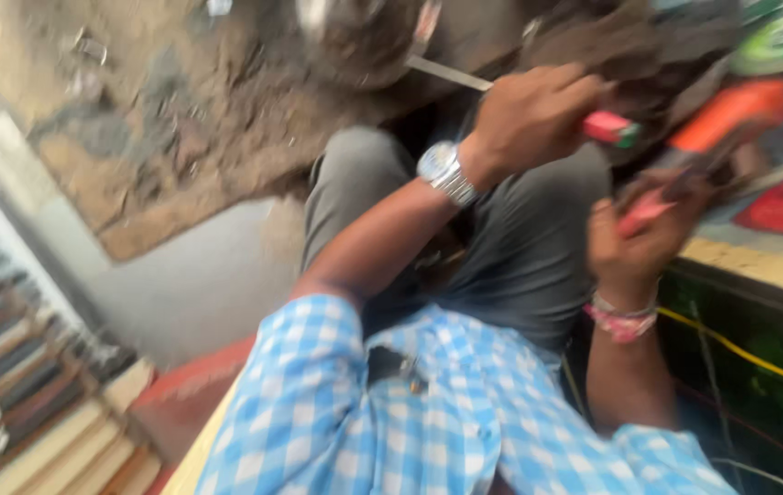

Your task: The person works on a motor assembly placed on a wooden workbench. They use a screwdriver to adjust components on the motor shaft, apply a liquid from a bottle, and use pliers to manipulate wires or parts. The person also wipes the motor with a cloth during the process.

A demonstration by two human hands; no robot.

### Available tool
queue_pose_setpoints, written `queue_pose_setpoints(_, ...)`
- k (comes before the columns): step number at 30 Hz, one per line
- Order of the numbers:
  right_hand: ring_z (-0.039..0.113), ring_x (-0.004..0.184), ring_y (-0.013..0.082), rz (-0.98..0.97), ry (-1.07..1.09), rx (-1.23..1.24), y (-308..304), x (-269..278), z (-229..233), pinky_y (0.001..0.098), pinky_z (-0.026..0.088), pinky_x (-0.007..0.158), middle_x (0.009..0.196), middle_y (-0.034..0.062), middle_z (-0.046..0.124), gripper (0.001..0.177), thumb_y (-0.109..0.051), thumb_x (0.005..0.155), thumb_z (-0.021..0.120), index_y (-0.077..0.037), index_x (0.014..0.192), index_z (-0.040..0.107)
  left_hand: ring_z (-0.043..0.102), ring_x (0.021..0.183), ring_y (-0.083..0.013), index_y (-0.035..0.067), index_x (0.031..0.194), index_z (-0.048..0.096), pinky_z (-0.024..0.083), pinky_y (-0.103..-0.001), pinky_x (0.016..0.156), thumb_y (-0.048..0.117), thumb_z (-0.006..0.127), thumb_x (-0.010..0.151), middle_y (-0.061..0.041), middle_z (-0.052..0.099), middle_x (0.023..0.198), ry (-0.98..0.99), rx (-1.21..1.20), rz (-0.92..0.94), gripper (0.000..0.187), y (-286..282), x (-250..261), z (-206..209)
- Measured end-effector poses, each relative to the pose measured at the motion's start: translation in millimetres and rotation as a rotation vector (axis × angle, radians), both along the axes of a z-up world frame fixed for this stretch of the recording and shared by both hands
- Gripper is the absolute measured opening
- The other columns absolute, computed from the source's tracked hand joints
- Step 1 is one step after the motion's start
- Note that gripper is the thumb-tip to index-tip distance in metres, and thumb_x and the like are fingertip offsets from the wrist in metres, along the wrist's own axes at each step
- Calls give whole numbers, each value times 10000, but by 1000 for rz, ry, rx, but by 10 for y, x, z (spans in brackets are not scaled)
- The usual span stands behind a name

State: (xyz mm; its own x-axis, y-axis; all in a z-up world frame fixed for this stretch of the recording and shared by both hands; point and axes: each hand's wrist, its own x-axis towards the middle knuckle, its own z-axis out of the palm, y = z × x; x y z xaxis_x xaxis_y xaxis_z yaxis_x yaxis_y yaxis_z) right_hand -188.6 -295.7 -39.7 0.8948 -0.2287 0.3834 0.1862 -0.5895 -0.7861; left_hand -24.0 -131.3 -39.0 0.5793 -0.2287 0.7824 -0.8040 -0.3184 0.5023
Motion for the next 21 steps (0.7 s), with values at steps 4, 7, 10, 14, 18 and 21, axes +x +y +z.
queue_pose_setpoints(4, 549, 791, 155, -32, -30, 410, 78, 269, 63, 270, 469, 693, 1089, 91, 540, 508, 90, 914, 648, -9, 1358, 422, 651, 625, -259, 131, 841, 638, 488, -414, 510, 260, 703, 884, -40, 629, 726, 150, 131, -43, 151, -96, -147, -118)
queue_pose_setpoints(7, 603, 726, 173, -9, 100, 663, 207, 446, 215, 281, 486, 600, 985, 102, 589, 478, 99, 912, 629, -1, 1342, 447, 703, 660, -297, 123, 795, 690, 545, -436, 535, 262, 718, 807, -83, 697, 746, 356, 316, -2, 142, -33, -47, -244)
queue_pose_setpoints(10, 618, 748, 166, 75, 206, 802, 275, 876, 233, 284, 520, 610, 1083, 116, 639, 551, 98, 867, 633, -27, 1368, 443, 734, 716, -317, 134, 783, 747, 588, -441, 564, 197, 692, 851, -126, 731, 799, 513, 626, 62, 108, 316, 137, -325)
queue_pose_setpoints(14, 679, 842, 169, 300, 406, 634, 496, 1510, -22, 273, 552, 691, 1238, 174, 717, 473, 66, 873, 641, 4, 1322, 507, 726, 670, -356, 105, 756, 753, 592, -480, 576, 243, 712, 819, -164, 717, 741, 580, 613, 352, 157, 1014, 396, -138)
queue_pose_setpoints(18, 653, 1258, 198, 372, 398, 607, 1119, 1873, -553, 317, 644, 931, 1365, 139, 639, 659, 53, 777, 693, 9, 1403, 492, 718, 740, -413, 80, 825, 755, 570, -545, 645, 203, 717, 752, -169, 740, 797, 530, 557, 557, 148, 1805, 542, -46)
queue_pose_setpoints(21, 648, 1192, 240, 309, 351, 211, 1193, 1903, -682, 385, 543, 1025, 1272, 135, 648, 721, 52, 806, 749, -1, 1479, 496, 702, 756, -427, 58, 831, 770, 566, -532, 697, 250, 722, 762, -214, 726, 817, 765, 594, 654, 210, 2178, 659, -82)
